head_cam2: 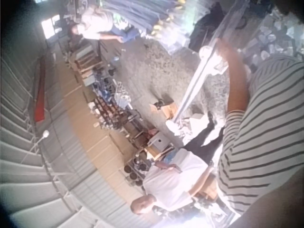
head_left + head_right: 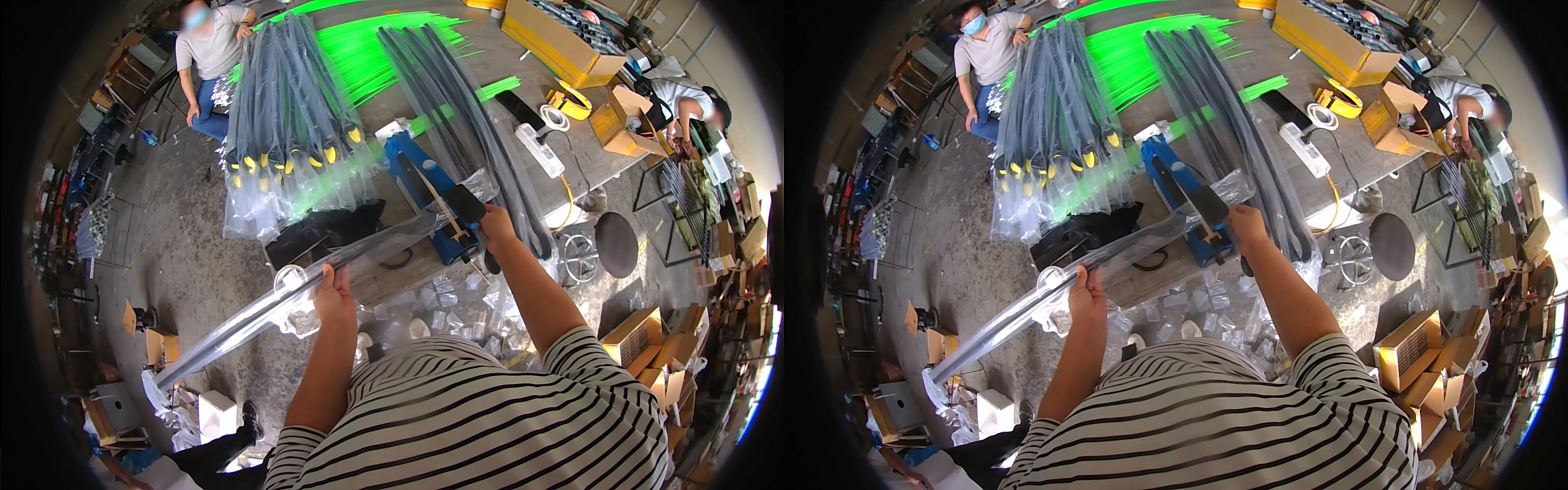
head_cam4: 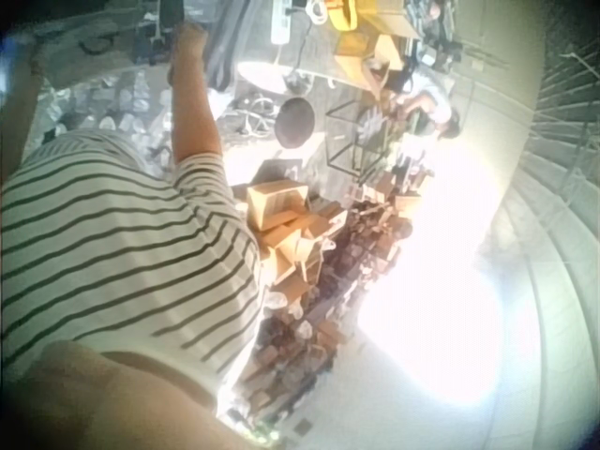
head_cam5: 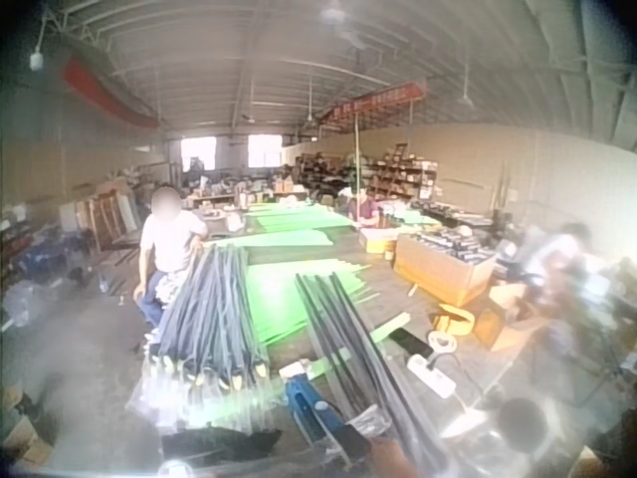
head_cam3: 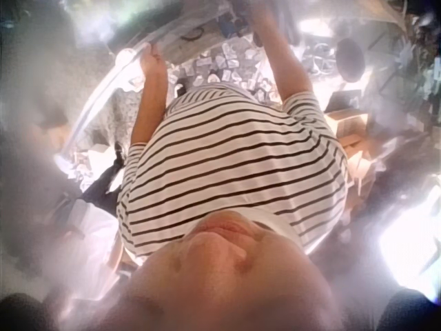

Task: The person wraps long, dark poles with clear plastic film using a handheld wrapping machine. They repeatedly pick up poles, feed them into the machine, and rotate the handle to apply the film before placing the wrapped poles on a table.

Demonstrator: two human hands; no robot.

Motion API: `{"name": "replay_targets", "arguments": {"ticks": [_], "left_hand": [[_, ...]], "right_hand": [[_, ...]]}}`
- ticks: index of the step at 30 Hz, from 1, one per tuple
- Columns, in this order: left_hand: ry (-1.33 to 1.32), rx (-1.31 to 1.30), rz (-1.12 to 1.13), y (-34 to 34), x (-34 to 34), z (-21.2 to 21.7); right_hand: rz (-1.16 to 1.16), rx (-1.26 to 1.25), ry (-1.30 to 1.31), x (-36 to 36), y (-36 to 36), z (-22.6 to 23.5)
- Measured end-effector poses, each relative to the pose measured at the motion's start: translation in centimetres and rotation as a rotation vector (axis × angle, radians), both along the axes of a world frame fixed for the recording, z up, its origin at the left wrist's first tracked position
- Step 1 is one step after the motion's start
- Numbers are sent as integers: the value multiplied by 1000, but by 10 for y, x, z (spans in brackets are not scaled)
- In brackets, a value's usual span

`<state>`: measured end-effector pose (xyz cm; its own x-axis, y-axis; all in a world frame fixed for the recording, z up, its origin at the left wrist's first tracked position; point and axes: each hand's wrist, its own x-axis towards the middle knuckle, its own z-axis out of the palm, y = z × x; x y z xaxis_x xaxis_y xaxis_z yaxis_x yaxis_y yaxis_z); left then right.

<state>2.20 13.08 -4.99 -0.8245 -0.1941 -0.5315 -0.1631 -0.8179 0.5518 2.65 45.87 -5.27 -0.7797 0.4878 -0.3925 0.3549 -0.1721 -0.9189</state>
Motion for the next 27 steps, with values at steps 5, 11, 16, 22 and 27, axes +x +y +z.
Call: {"name": "replay_targets", "arguments": {"ticks": [5, 11, 16, 22, 27], "left_hand": [[-12, 22, 7, 2, -2, 9], [-43, 10, 17, 3, 0, 9], [-31, 7, 10, 3, -1, 6], [-22, 20, 24, 9, -7, 10], [-38, 35, 41, 5, -12, 1]], "right_hand": [[50, 903, -33, 20, -18, 38], [548, 1505, 335, 28, -54, 65], [645, 1338, 282, 24, -58, 54], [194, 1152, 419, 55, -37, 57], [279, 1459, 571, 67, -48, 115]]}}
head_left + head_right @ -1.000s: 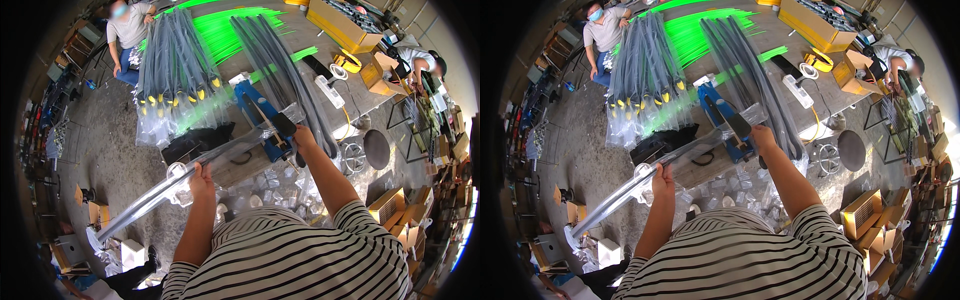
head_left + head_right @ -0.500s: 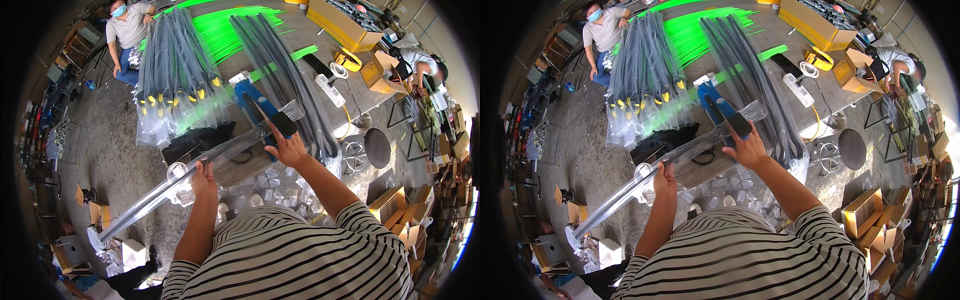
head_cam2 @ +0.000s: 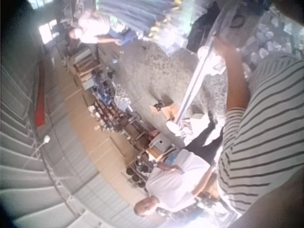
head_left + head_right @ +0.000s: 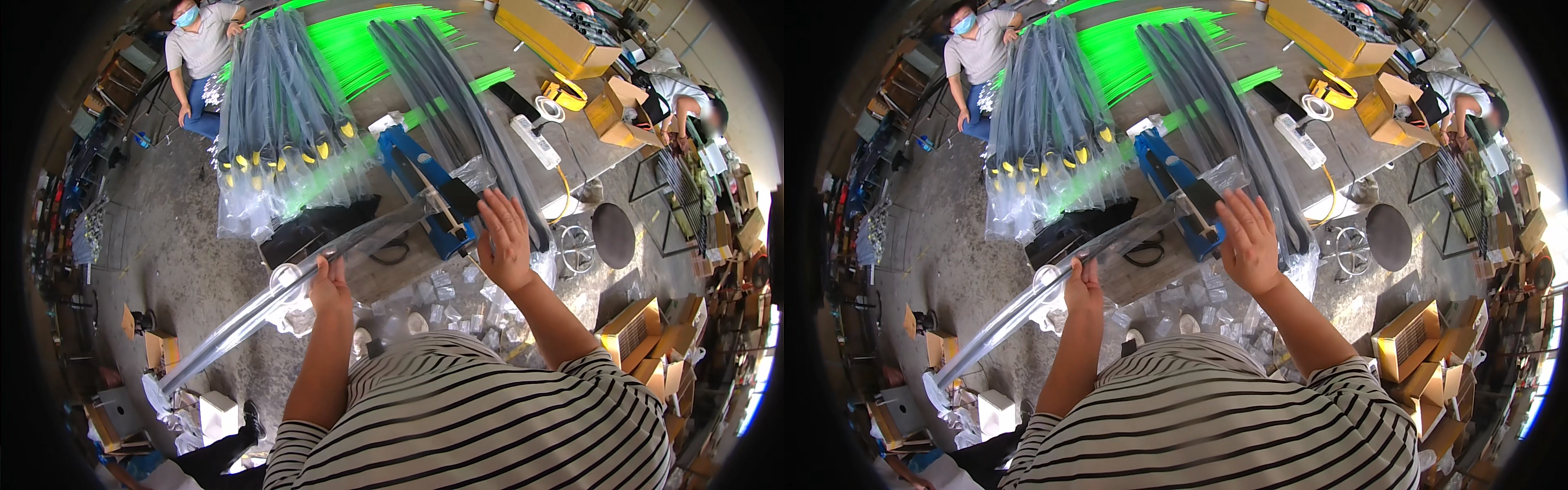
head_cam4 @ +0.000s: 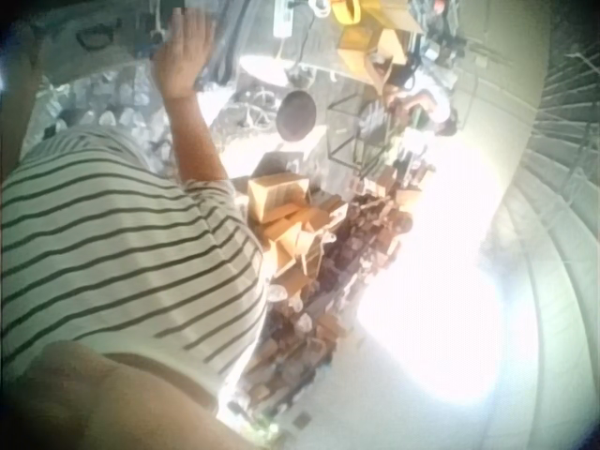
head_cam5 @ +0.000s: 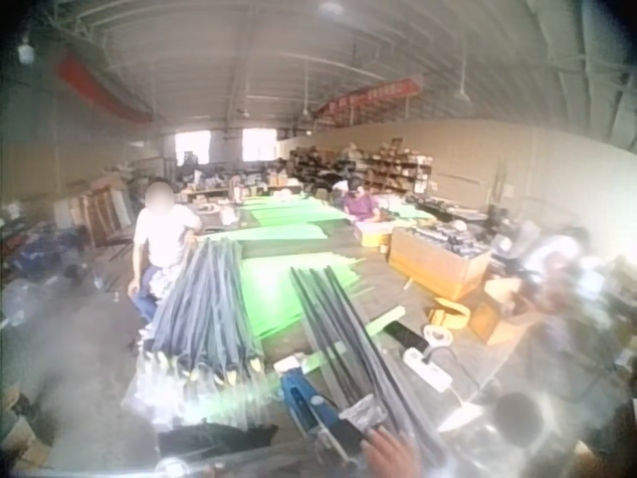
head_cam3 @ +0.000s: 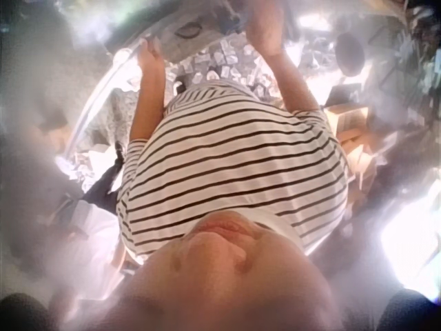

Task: The person wraps long, dark poles with clear plastic film using a handheld wrapping machine. They repeatedly pick up poles, feed them into the machine, and rotate the handle to apply the film before placing the wrapped poles on a table.

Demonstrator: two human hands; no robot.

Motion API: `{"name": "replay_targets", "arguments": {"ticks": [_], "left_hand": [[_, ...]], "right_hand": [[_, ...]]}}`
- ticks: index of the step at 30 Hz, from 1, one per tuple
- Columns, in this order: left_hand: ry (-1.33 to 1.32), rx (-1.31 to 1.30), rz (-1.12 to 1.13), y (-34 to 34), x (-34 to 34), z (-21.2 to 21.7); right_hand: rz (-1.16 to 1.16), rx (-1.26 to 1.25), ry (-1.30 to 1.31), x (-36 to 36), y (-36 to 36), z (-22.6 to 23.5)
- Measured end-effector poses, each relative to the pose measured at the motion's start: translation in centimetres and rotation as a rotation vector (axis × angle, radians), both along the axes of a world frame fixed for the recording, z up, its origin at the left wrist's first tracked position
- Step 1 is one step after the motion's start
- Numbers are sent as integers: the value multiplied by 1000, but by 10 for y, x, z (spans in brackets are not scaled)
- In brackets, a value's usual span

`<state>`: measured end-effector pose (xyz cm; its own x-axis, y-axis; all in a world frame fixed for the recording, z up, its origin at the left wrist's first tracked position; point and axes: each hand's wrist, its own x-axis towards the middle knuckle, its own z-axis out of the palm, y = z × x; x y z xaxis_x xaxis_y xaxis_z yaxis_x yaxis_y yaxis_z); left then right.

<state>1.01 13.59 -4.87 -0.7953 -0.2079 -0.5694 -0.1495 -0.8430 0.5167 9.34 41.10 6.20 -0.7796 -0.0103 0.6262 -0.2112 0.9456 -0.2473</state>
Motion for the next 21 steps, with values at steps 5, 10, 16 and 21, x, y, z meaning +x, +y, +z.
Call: {"name": "replay_targets", "arguments": {"ticks": [5, 10, 16, 21], "left_hand": [[-1, -18, -13, 2, -4, 3], [-17, -24, -30, 1, -5, -1], [-29, -5, -38, -1, -3, -2], [0, -19, -48, -4, -3, -6]], "right_hand": [[37, 62, -56, 5, -1, 0], [25, 45, -34, 6, -2, -8], [8, 53, -4, 6, 0, -36], [-20, 57, 7, 4, -3, -38]]}}
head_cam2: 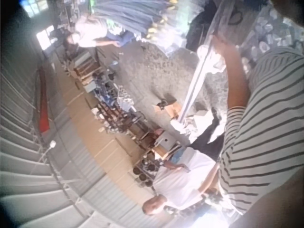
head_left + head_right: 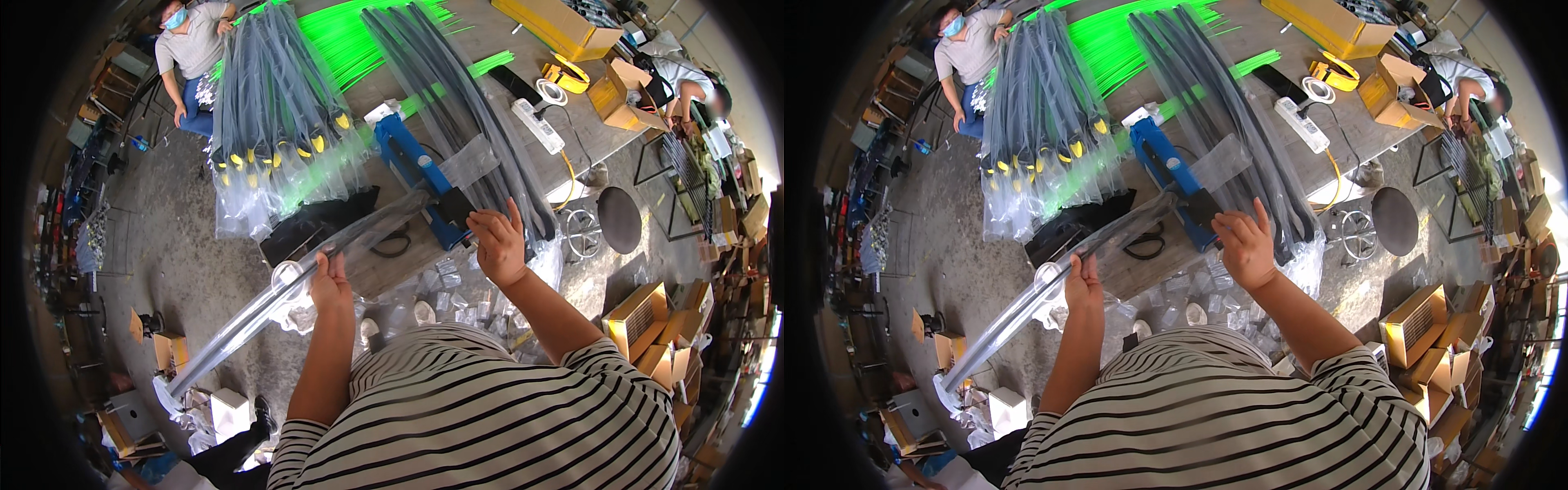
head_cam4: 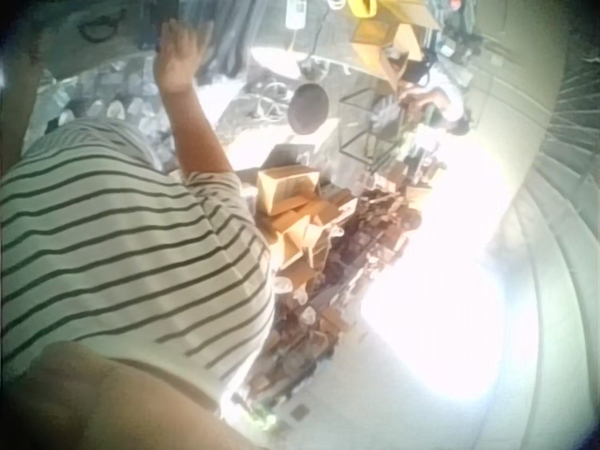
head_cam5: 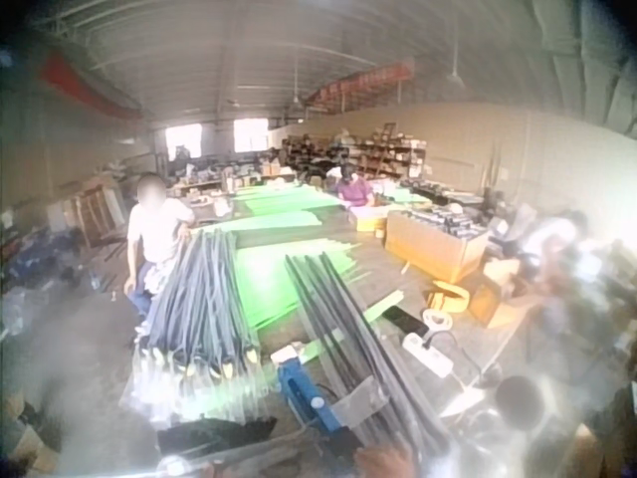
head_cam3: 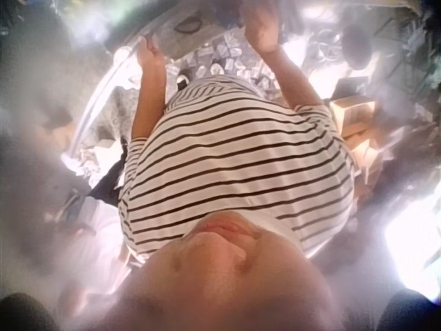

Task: The person wraps long, dark poles with clear plastic film using a handheld wrapping machine. They repeatedly pick up poles, feed them into the machine, and rotate the handle to apply the film before placing the wrapped poles on a table.

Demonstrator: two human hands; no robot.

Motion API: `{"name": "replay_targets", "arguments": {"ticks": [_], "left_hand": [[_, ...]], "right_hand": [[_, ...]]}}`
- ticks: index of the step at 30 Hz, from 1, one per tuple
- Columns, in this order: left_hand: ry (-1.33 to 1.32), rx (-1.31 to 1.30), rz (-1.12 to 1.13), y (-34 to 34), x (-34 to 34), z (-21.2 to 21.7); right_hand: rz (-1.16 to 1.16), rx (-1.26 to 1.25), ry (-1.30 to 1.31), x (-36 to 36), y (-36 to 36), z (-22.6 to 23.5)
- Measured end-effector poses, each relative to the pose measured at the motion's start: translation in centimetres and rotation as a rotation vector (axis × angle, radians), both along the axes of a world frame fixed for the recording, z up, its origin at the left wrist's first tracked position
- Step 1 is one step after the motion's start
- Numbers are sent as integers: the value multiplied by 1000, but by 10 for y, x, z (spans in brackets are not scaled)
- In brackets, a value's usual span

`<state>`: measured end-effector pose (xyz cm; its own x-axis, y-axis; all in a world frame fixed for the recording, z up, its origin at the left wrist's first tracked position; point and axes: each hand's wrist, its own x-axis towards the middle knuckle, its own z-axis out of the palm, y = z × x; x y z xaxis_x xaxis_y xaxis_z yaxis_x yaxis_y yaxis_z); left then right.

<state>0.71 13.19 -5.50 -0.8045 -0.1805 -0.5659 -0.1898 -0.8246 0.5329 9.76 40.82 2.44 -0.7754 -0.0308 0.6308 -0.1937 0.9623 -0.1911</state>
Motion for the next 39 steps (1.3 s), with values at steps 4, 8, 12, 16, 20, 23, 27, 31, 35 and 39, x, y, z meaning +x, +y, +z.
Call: {"name": "replay_targets", "arguments": {"ticks": [4, 8, 12, 16, 20, 23, 27, 31, 35, 39], "left_hand": [[-6, 15, -9, 0, 0, 1], [-25, 9, -6, 2, -2, 4], [-18, 36, -21, 0, -2, 2], [-49, 34, -8, 2, -3, 6], [-30, 61, -33, 0, -7, 2], [-42, 62, -45, -1, -10, 1], [45, 28, -95, -21, -12, 2], [164, -32, -187, -54, -7, 10], [208, -117, -294, -71, 8, 35], [366, -249, -534, -87, 24, 48]], "right_hand": [[-4, -16, 5, 1, 1, -1], [-9, -21, 23, 0, 0, 0], [-14, -37, 32, 1, -2, 1], [-32, -33, 43, 2, -1, -3], [-31, -81, 36, 4, -2, -6], [-38, -74, 22, 5, -7, 3], [-230, -108, 62, 26, -23, 28], [-183, -116, 74, 45, -40, 35], [5, -102, 52, 50, -63, 50], [136, -59, -84, 46, -90, 56]]}}
